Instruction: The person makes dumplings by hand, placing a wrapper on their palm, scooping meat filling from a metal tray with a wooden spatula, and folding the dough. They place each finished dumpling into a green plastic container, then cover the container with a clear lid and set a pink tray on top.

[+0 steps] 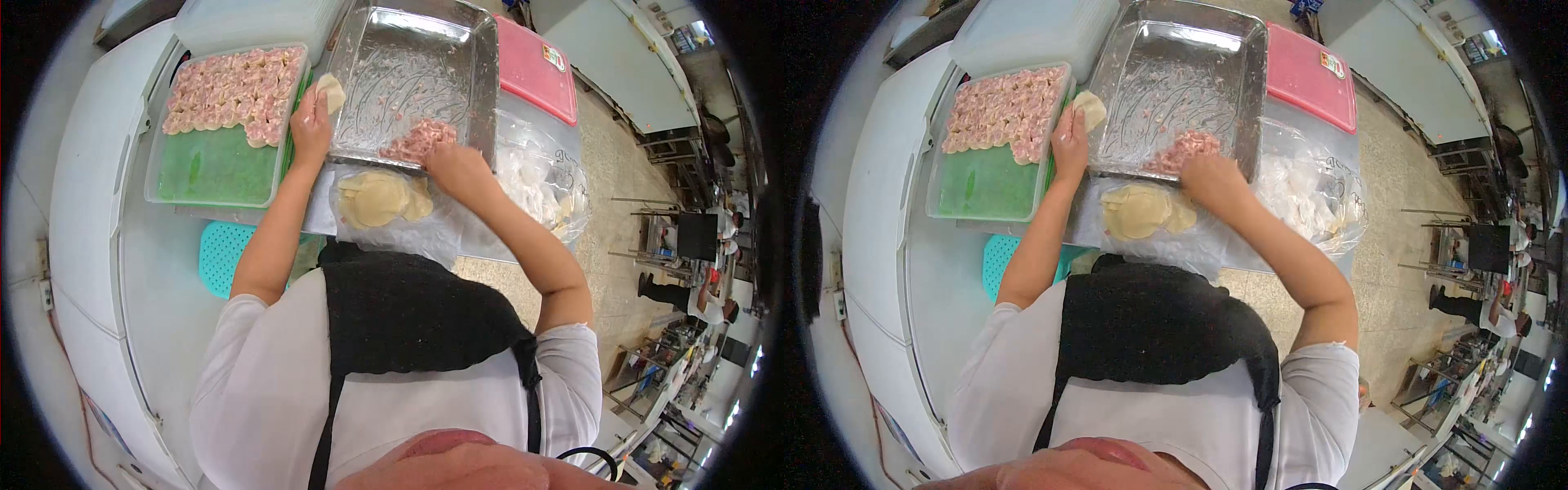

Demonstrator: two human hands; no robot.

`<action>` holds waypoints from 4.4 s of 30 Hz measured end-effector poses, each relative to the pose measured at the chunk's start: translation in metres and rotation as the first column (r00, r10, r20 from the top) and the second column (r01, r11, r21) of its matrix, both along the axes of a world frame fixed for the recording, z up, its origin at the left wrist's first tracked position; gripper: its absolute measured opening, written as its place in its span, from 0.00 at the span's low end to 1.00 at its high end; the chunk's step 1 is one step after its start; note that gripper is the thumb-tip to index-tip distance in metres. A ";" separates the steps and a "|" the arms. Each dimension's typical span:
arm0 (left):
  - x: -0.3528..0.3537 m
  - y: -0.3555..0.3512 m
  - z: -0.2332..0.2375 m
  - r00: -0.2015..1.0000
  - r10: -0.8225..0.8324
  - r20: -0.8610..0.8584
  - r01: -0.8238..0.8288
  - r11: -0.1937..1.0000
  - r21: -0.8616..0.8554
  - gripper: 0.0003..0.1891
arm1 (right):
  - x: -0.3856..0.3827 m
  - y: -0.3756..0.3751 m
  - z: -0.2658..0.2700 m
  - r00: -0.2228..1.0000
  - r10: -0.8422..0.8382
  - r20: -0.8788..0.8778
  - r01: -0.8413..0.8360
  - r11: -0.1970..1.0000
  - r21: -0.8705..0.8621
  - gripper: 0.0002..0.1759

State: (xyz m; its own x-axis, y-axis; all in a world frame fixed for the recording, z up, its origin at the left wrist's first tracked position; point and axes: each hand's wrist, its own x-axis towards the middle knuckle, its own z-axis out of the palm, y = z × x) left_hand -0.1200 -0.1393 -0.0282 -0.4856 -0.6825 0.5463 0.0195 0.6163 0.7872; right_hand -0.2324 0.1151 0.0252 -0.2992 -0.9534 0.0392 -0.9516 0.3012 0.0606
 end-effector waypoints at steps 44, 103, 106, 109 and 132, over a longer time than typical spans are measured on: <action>-0.019 0.072 0.060 0.734 0.195 -0.650 0.679 -0.197 0.708 0.29 | -0.003 0.000 0.010 0.840 0.025 0.542 0.230 0.888 -0.397 0.17; -0.014 0.085 0.056 0.811 -0.552 0.193 0.308 0.684 0.661 0.16 | -0.035 0.058 0.067 0.953 0.023 0.303 0.083 0.940 -0.332 0.15; -0.009 0.089 0.069 0.672 -0.572 0.471 0.287 0.787 0.546 0.17 | -0.043 0.063 0.025 0.959 0.047 0.278 0.032 0.962 -0.272 0.15; -0.007 0.092 0.041 0.789 -0.611 0.063 0.448 0.642 0.622 0.18 | -0.082 0.076 0.015 0.978 -0.126 0.168 0.124 0.992 0.023 0.15; -0.027 0.109 0.067 0.708 -0.643 0.291 0.620 0.764 0.181 0.36 | -0.073 0.103 0.048 0.860 0.050 0.507 0.203 0.879 -0.431 0.14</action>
